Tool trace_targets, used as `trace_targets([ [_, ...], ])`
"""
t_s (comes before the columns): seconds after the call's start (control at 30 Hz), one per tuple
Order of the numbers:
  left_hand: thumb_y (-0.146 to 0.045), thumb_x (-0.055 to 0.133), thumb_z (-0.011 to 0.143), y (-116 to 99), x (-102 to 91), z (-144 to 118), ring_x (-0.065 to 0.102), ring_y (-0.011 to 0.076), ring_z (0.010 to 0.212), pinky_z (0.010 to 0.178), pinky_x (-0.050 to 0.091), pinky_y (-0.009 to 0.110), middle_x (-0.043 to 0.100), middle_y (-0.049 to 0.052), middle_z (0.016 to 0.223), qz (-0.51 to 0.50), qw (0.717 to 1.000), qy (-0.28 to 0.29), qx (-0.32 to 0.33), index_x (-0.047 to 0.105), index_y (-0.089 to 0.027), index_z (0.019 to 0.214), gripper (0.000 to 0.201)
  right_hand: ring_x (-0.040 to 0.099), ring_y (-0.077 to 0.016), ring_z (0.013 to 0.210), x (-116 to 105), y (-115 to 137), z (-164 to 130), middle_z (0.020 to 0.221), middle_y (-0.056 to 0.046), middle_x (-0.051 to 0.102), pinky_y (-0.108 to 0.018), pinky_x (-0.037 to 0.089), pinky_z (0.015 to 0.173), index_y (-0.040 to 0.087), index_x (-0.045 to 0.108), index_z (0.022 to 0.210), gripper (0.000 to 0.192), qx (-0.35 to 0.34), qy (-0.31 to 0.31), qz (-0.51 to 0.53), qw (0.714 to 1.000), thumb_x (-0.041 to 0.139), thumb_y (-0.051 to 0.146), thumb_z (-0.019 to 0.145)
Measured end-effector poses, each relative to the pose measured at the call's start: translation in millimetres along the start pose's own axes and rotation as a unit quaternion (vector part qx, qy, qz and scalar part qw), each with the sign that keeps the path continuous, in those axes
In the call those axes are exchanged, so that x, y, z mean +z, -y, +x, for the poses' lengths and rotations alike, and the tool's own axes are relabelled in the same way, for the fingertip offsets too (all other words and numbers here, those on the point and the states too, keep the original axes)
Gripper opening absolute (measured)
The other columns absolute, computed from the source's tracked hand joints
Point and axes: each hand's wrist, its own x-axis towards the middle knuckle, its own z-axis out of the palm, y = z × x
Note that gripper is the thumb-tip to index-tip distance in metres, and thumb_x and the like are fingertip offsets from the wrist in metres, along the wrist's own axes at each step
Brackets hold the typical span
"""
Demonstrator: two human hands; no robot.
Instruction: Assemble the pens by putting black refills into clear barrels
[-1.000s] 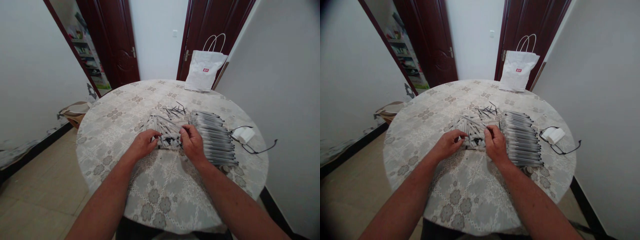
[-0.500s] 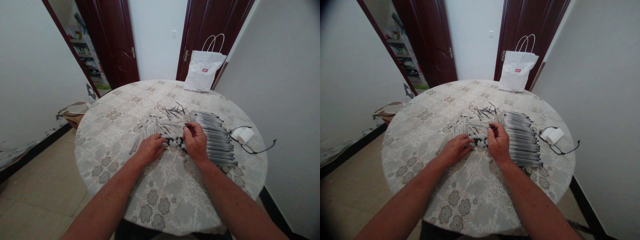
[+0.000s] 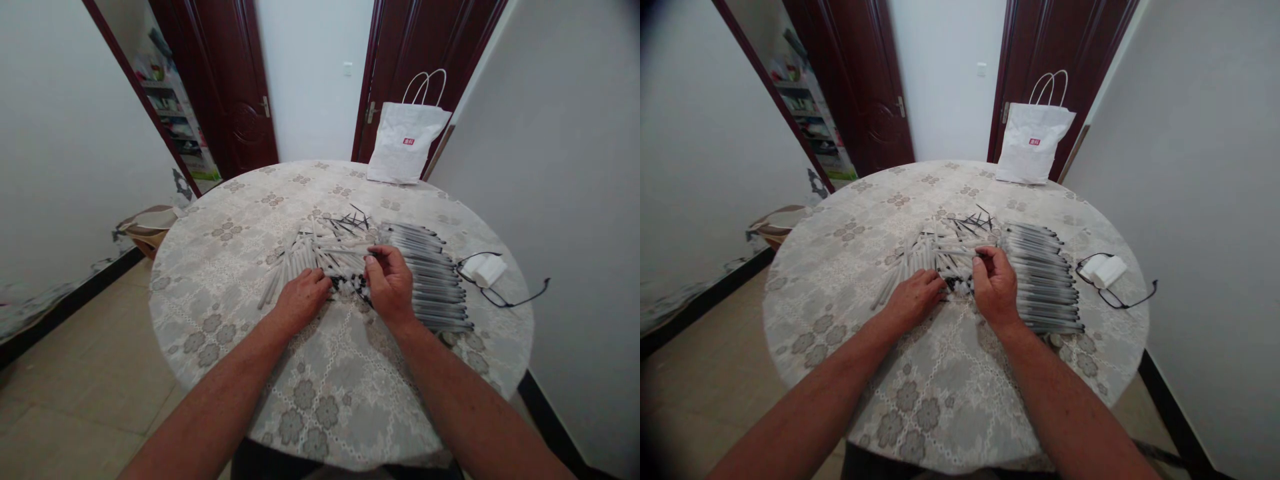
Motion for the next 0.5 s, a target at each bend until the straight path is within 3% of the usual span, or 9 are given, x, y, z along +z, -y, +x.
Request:
trace_targets([
  [0.33,-0.028,0.055,0.097,2.1,0.5,-1.2,0.055,0.025,0.1,0.081,0.048,0.035,0.061,0.008,0.104,0.025,1.0,-0.001,0.006,0.063,-0.022,0.101,0.01,0.055,-0.0131,0.061,0.4,5.8,-0.5,0.076,0.002,0.06,-0.025,0.046,0.056,0.023,0.061,0.109,0.019,0.028,-0.019,0.032,0.999,0.058,0.036,0.095],
  [0.5,-0.028,0.055,0.098,7.9,5.3,-0.7,0.058,0.0237,0.099,0.086,0.048,0.035,0.064,0.008,0.1,-0.077,0.997,-0.025,-0.007,0.063,-0.021,0.103,0.012,0.055,-0.0119,0.055,0.1,9.0,2.0,0.071,0.004,0.059,-0.024,0.046,0.051,0.023,0.058,0.106,0.017,0.048,-0.024,0.073,0.996,0.058,0.035,0.094],
])
